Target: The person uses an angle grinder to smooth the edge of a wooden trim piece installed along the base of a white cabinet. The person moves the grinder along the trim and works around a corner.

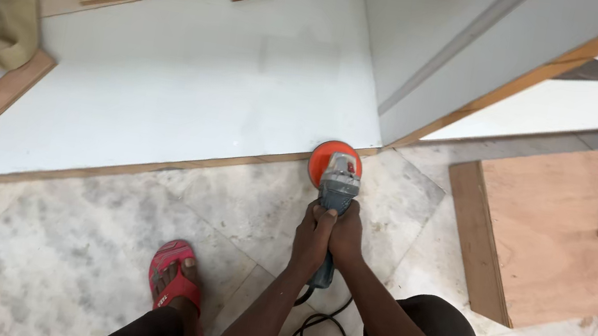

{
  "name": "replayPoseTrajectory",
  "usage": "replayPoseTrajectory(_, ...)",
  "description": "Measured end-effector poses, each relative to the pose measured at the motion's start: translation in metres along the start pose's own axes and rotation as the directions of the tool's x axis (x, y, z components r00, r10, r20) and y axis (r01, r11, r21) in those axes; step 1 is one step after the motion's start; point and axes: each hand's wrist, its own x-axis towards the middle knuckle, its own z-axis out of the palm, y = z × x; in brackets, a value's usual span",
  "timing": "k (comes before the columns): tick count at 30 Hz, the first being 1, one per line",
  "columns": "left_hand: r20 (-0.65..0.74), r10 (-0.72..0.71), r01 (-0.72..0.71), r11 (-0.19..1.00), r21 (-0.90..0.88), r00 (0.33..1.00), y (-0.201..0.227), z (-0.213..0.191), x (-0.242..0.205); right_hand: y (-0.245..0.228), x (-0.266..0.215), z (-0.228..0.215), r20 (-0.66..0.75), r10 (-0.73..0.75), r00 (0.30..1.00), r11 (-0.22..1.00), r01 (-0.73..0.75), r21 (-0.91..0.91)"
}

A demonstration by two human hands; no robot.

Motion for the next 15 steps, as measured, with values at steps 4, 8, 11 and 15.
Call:
replayPoseTrajectory(4, 0.023, 0.013, -0.015, 0.996, 0.093, 1.000, 0.006, 0.022, 0.012, 0.003, 0.013, -0.020, -0.040, 0.038, 0.998, 0.997, -0.036, 0.064)
replayPoseTrajectory(8, 0.067, 0.005, -0.011, 0.995, 0.094, 0.998, 0.009, 0.033, 0.019, 0.006, 0.023, -0.030, -0.079, 0.075, 0.994, 0.996, -0.072, 0.047)
replayPoseTrajectory(11, 0.068, -0.003, -0.005, 0.993, 0.115, 0.998, 0.012, 0.038, 0.022, 0.009, 0.027, -0.033, -0.071, 0.081, 0.994, 0.991, -0.072, 0.112)
replayPoseTrajectory(15, 0.081, -0.049, 0.038, 0.990, 0.134, 0.996, 0.013, 0.037, 0.021, 0.013, 0.028, -0.033, -0.041, 0.070, 0.997, 0.973, -0.060, 0.223)
